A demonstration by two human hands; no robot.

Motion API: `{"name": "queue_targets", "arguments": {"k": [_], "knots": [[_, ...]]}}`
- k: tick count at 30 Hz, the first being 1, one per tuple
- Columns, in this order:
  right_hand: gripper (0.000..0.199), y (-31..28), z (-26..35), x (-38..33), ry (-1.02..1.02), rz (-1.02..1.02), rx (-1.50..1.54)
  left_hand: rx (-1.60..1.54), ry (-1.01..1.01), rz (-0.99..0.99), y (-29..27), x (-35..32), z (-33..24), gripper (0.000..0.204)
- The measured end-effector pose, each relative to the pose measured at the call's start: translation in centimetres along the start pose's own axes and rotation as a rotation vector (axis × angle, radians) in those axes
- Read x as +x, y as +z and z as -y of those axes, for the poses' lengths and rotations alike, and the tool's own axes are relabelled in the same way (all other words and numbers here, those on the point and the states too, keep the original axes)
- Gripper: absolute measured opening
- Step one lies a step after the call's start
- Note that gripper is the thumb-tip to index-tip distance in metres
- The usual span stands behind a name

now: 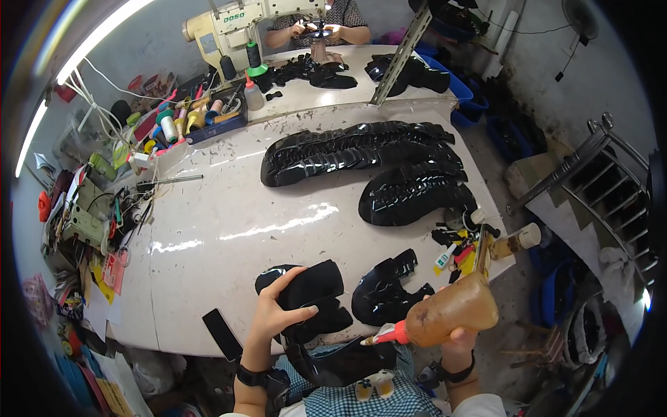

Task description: Applying glue to black shoe components in a manufacturing workshop.

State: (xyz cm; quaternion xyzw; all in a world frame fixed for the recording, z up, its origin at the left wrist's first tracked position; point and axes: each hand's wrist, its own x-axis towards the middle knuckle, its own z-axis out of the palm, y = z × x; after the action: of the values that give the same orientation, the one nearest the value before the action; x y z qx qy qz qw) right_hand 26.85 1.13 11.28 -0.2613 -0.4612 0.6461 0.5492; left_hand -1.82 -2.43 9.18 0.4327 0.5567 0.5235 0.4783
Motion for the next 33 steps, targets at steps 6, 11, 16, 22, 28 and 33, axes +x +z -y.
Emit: {"name": "queue_targets", "arguments": {"k": [6, 11, 16, 22, 28, 33], "knots": [[0.084, -0.5, 0.5, -0.5, -0.014, 0.011, 0.031, -0.053, -0.041, -0.017, -0.2, 0.2, 0.5, 0.062], [0.092, 0.1, 0.8, -0.8, -0.011, -0.129, 0.019, -0.052, -0.035, -0.017, -0.2, 0.3, 0.6, 0.061], [0.083, -0.7, 0.7, -1.4, -0.072, -0.016, 0.11, -0.055, -0.037, -0.014, -0.3, 0.4, 0.6, 0.061], [0.085, -0.6, 0.6, -1.6, -0.069, -0.115, 0.118, -0.046, -0.052, -0.012, -0.2, 0.6, 0.6, 0.061], [0.088, -1.5, 0.7, -1.5, -0.068, -0.058, -0.009, -0.078, -0.068, -0.005, 0.3, 1.2, 1.0, 0.06], [0.074, -2.7, 0.4, -1.9, -0.074, -0.344, -0.312, -0.066, -0.142, 0.048, 1.2, 2.0, 1.5, 0.061]]}}
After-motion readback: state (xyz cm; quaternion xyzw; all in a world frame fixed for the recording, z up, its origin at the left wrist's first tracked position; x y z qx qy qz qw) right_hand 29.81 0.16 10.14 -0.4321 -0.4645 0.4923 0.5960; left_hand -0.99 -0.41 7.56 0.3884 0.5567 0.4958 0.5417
